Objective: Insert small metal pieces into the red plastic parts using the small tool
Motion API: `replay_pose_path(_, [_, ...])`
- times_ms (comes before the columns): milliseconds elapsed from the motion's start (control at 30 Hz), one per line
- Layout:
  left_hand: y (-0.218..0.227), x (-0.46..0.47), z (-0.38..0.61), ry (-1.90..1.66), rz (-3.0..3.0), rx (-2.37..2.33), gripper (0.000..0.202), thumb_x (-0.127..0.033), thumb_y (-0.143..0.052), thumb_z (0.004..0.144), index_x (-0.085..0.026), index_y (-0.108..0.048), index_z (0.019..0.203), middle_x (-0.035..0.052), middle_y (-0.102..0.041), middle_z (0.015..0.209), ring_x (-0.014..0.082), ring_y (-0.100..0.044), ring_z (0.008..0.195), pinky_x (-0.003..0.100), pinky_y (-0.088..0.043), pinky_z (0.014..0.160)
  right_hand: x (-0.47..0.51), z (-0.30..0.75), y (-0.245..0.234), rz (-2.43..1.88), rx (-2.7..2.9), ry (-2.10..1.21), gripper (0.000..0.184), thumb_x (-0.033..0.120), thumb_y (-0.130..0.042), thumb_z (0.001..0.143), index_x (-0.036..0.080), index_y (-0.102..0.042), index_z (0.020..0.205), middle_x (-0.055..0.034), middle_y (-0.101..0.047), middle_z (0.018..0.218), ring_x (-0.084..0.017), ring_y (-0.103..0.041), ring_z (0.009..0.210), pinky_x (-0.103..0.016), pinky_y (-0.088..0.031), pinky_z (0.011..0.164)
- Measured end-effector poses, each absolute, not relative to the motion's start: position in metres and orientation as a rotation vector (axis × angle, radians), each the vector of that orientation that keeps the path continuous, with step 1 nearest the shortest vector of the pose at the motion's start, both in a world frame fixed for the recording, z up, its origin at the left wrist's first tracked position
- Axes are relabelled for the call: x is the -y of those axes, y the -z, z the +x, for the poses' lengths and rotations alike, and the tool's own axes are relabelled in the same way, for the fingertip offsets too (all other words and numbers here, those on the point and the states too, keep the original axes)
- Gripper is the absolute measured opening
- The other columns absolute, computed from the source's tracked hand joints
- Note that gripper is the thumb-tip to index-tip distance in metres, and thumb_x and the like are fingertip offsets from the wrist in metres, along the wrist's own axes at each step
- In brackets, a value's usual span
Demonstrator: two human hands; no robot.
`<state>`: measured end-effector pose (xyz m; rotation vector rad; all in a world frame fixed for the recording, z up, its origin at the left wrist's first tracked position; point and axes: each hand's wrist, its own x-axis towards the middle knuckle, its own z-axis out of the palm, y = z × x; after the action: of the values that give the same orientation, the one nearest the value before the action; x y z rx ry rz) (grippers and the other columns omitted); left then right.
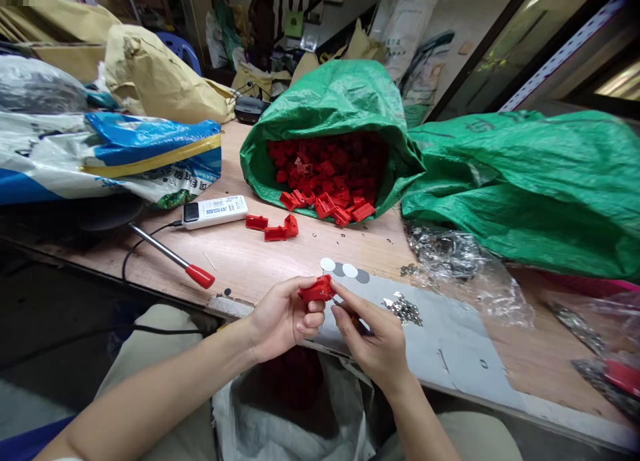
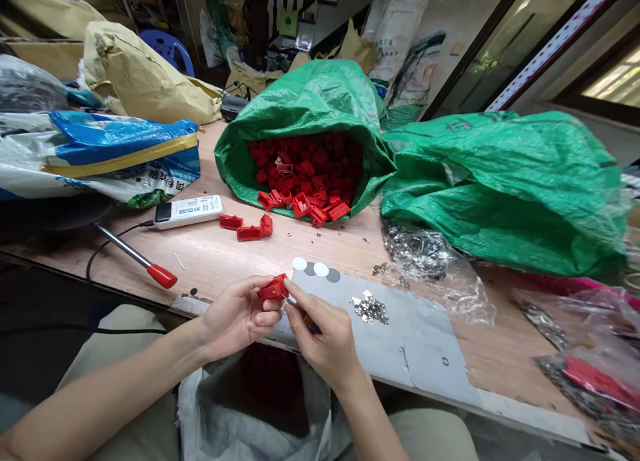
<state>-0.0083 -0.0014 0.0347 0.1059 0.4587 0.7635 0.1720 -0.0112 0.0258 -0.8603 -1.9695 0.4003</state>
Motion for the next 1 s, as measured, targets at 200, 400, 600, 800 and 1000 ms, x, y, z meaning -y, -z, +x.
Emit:
replay_pose_path(200, [-0.040,0.001,-0.011,-0.776,0.031,-0.407,0.027,-0.022,-0.050,0.092,-0.010,-0.058,0.070,-0.0006,-0.046,0.061,0.0056,-0.044,0.045,0.013,-0.031,0.037,0.012,0.165,-0.034,-0.866,2.032,-0.324,0.059,0.005,-0.061,0.093,0.031,-0.055,0.145,0.0013,-0.071,0.083,-0.008,-0.056,0.057,-0.018,-0.048,0.056])
replay_pose_path(400, [-0.035,-0.001,-0.011,-0.787,-0.050,-0.303,0.024,-0.021,-0.049,0.093,-0.008,-0.060,0.075,-0.0026,-0.043,0.060,0.0046,-0.042,0.045,0.012,-0.029,0.038,0.014,0.159,-0.033,-0.938,2.127,-0.028,0.057,0.003,-0.058,0.094,0.025,-0.056,0.146,0.0009,-0.062,0.070,-0.010,-0.052,0.055,-0.021,-0.044,0.055])
replay_pose_path(600, [-0.037,-0.002,-0.010,-0.810,0.025,-0.292,0.014,-0.023,-0.056,0.086,-0.010,-0.057,0.080,-0.0047,-0.041,0.059,0.0034,-0.038,0.044,0.011,-0.024,0.040,0.021,0.153,-0.028,-1.125,1.854,-0.199,0.034,0.018,-0.062,0.095,0.024,-0.073,0.126,-0.0045,-0.072,0.083,-0.011,-0.058,0.061,-0.022,-0.049,0.059])
replay_pose_path(800, [-0.059,0.033,-0.020,-0.955,1.301,-0.613,0.022,-0.034,-0.063,0.084,-0.020,-0.050,0.073,0.0016,-0.056,0.066,0.0133,-0.048,0.054,0.024,-0.035,0.055,-0.027,0.163,-0.029,-1.508,1.563,-0.488,0.054,0.049,-0.060,0.091,0.009,-0.072,0.126,-0.0006,-0.060,0.064,-0.011,-0.044,0.047,-0.025,-0.041,0.046])
replay_pose_path(1000, [-0.010,0.056,0.000,-0.376,2.412,-0.950,0.055,-0.058,-0.083,0.063,-0.016,-0.067,0.095,0.0125,-0.067,0.064,0.0334,-0.064,0.058,0.037,-0.044,0.058,-0.097,0.110,-0.038,-1.349,2.129,-0.419,0.053,0.039,-0.063,0.085,0.013,-0.068,0.130,-0.0039,-0.066,0.075,-0.019,-0.055,0.066,-0.031,-0.046,0.068])
